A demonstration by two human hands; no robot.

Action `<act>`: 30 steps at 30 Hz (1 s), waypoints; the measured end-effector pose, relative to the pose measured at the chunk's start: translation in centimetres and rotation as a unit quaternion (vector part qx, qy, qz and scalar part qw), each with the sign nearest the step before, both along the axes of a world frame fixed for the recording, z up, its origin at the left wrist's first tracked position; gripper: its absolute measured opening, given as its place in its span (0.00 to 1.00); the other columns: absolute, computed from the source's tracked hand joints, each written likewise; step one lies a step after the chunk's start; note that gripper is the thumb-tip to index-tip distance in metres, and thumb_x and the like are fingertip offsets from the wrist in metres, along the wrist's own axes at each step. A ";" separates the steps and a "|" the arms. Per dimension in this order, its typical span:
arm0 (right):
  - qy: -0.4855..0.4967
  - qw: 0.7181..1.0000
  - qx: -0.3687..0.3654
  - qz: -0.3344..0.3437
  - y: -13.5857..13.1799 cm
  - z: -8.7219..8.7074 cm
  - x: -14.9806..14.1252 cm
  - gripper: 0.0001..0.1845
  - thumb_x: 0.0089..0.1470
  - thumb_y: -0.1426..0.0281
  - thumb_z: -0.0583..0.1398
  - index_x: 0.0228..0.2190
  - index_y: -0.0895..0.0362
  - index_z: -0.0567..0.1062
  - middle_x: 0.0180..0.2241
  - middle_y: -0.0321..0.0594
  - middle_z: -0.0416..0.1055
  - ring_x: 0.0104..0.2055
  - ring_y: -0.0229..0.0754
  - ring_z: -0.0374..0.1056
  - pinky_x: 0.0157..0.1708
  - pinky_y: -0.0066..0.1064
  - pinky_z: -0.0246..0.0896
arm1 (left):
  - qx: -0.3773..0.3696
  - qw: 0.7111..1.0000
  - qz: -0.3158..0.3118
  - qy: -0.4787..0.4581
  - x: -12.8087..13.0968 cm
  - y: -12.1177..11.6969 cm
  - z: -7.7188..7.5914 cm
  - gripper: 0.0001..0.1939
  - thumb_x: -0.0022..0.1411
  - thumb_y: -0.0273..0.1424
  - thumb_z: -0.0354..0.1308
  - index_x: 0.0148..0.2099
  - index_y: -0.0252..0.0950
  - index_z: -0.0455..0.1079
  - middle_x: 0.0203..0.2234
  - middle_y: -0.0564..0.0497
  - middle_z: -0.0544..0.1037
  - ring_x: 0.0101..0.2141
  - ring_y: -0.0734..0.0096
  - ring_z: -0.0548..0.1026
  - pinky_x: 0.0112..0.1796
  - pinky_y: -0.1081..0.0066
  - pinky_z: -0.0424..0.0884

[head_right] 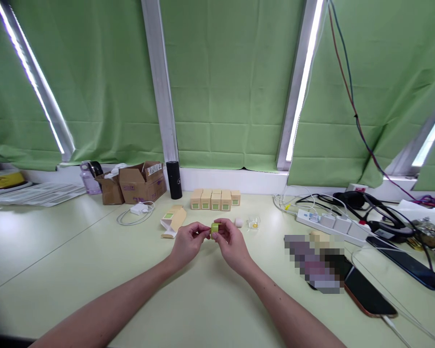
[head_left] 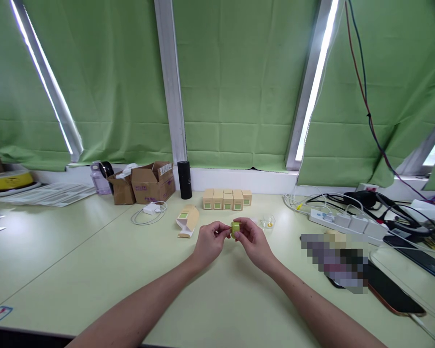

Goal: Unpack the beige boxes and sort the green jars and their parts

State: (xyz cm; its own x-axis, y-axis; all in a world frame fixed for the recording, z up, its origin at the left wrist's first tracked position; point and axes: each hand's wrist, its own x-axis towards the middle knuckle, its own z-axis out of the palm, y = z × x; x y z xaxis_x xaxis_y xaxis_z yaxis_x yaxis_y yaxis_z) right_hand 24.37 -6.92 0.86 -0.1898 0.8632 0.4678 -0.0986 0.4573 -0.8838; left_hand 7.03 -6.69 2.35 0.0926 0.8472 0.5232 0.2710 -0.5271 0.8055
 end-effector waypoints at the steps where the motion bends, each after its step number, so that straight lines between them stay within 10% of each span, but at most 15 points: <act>1: -0.002 1.000 0.001 -0.001 0.0 -0.1 0.0 0.18 0.59 0.59 0.64 0.48 0.52 0.72 0.39 0.42 0.77 0.42 0.46 0.76 0.43 0.41 0.73 | -0.001 1.000 0.000 -0.003 0.0 0.0 0.0 0.06 0.61 0.32 0.62 0.33 0.38 0.79 0.26 0.50 0.82 0.28 0.66 0.78 0.32 0.68 0.74; 15: -0.008 1.000 0.002 0.000 0.3 0.0 0.0 0.19 0.58 0.58 0.64 0.48 0.53 0.72 0.38 0.42 0.77 0.40 0.46 0.76 0.41 0.42 0.72 | -0.019 1.000 -0.009 -0.011 0.0 0.3 -0.3 0.06 0.61 0.32 0.62 0.33 0.38 0.78 0.26 0.50 0.82 0.28 0.66 0.79 0.33 0.67 0.75; 22: -0.066 0.995 0.009 -0.079 -0.3 1.0 0.8 0.26 0.57 0.64 0.64 0.55 0.50 0.64 0.46 0.43 0.76 0.45 0.46 0.74 0.47 0.45 0.71 | 0.009 0.999 -0.036 0.012 -0.1 0.1 0.0 0.18 0.63 0.32 0.63 0.55 0.38 0.71 0.40 0.47 0.81 0.40 0.64 0.80 0.42 0.64 0.77; 30: -0.206 0.942 0.196 -0.177 -0.6 0.7 1.2 0.26 0.60 0.73 0.60 0.58 0.49 0.62 0.52 0.48 0.72 0.53 0.53 0.70 0.49 0.51 0.71 | 0.084 0.993 -0.055 0.069 -0.7 0.7 0.1 0.25 0.62 0.28 0.67 0.60 0.44 0.70 0.53 0.45 0.77 0.53 0.58 0.74 0.53 0.54 0.73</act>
